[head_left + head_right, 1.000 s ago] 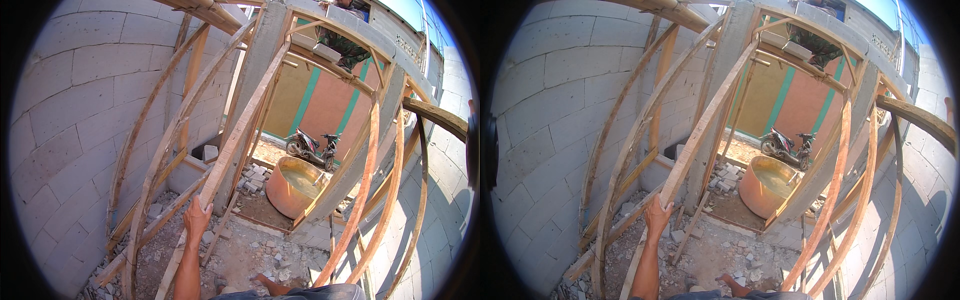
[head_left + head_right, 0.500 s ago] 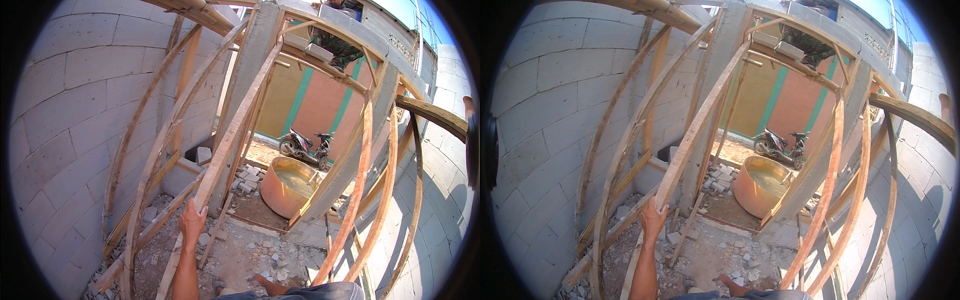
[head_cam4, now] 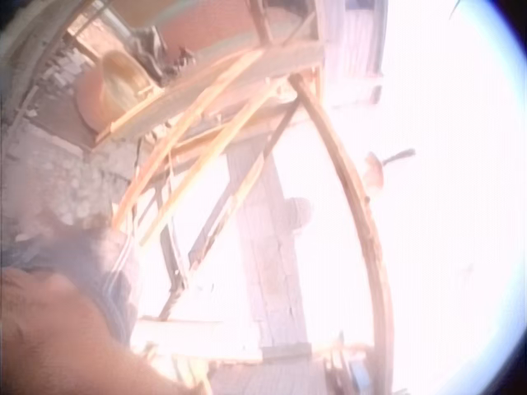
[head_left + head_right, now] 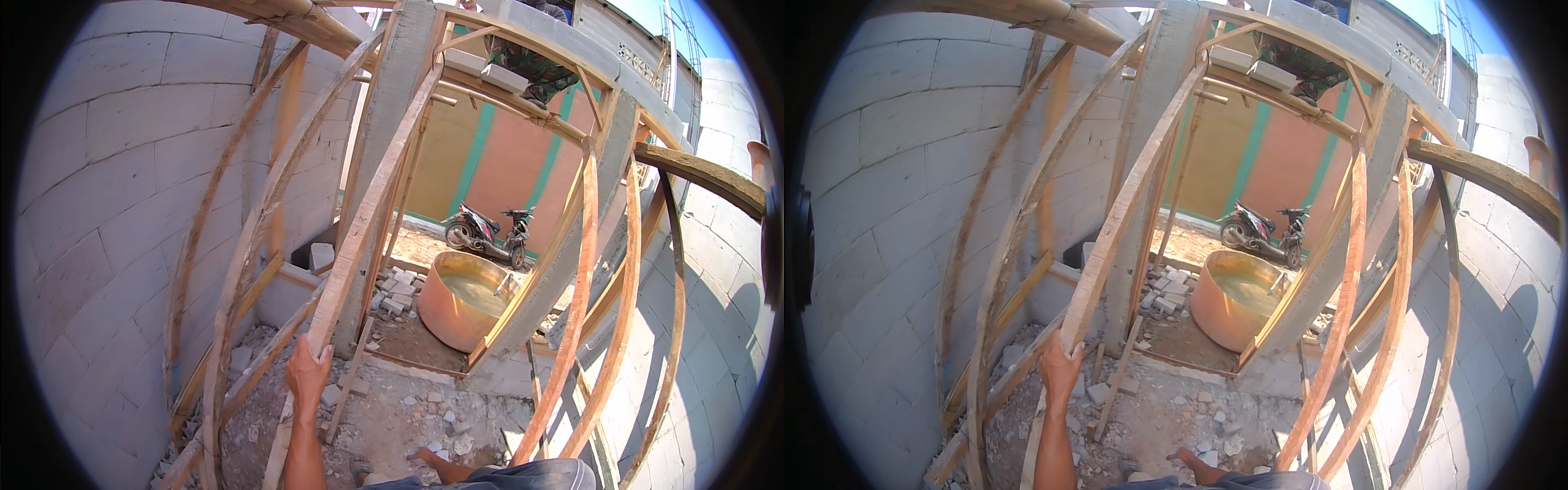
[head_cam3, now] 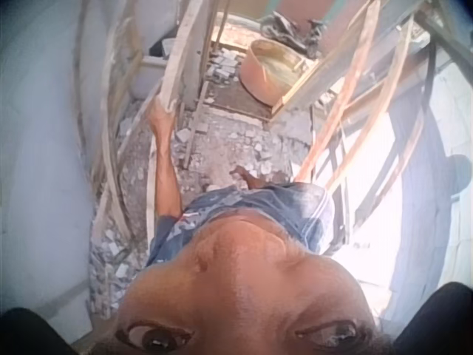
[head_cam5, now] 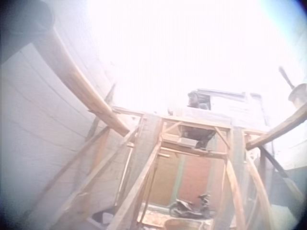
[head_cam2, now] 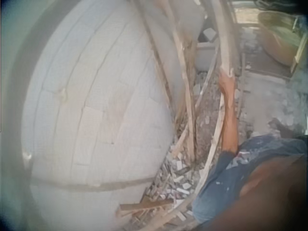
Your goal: The person uses a saw to cut lightweight concrete building blocks, then hands a block to another person at a construction site.
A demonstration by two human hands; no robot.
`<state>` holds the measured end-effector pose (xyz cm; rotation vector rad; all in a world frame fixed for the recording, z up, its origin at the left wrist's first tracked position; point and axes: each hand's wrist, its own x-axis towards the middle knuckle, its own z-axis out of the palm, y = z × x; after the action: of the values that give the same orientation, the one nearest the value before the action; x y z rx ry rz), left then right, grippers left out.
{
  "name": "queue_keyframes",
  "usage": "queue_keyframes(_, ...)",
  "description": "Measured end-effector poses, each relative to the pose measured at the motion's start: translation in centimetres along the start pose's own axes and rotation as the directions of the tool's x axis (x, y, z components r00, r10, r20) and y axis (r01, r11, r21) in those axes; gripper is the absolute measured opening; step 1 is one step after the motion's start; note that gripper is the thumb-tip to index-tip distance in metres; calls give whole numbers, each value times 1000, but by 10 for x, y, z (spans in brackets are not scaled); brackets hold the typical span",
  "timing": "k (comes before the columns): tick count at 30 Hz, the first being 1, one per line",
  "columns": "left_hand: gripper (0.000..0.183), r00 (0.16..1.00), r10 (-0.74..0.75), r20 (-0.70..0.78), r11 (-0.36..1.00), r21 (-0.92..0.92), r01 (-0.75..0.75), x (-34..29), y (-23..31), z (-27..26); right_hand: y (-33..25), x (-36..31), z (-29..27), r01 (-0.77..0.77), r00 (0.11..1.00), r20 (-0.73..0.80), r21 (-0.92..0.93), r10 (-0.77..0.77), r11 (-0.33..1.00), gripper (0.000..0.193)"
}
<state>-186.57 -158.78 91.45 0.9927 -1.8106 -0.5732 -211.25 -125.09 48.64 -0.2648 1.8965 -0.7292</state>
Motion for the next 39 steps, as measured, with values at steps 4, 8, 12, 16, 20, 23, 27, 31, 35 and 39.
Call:
queue_keyframes(4, 40, 1000, -13, 9, 999, 33, 13, 0, -12, -9, 0, 7, 21, 20, 1000, 7, -68, -19, 998, 36)
queue_keyframes(8, 40, 1000, 11, 4, 999, 51, -11, -2, -11, -6, 26, 33, 5, 213, 977, 35, -222, -210, 952, 36)
queue_keyframes(12, 40, 999, 31, 19, 997, -68, -30, -3, 14, 12, 67, 37, -106, 492, 735, 180, -805, -654, 331, 36)
queue_keyframes(16, 40, 999, 39, -11, 995, 95, -38, 2, -20, -15, -60, 34, -49, 479, 861, -76, -204, -502, 854, 40)
queue_keyframes(20, 40, 997, 74, -21, 997, 11, -74, -1, -3, 2, -190, -20, -156, 618, 578, -354, -398, -735, 678, 42)
queue_keyframes(23, 41, 999, 46, -15, 997, 64, -45, 1, -16, -6, -343, -84, -184, 809, 293, -474, -341, -830, 480, 45)
queue_keyframes(27, 41, 999, 43, -15, 997, 61, -42, 2, -10, -3, -523, -192, -252, 768, -163, -572, -585, -804, 260, 49)
queue_keyframes(31, 41, 1000, 9, -20, 1000, 7, -8, 1, -6, 3, -695, -293, -313, 873, -355, -583, -486, -731, -36, 64)
queue_keyframes(35, 42, 1000, -15, -13, 1000, 5, 15, 3, 3, 8, -851, -384, -366, 955, -223, -637, 7, -738, -295, 97)
queue_keyframes(39, 43, 994, -113, -9, 988, 108, 113, 2, 1, 4, -980, -474, -367, 929, -104, -595, 228, -797, -292, 139)
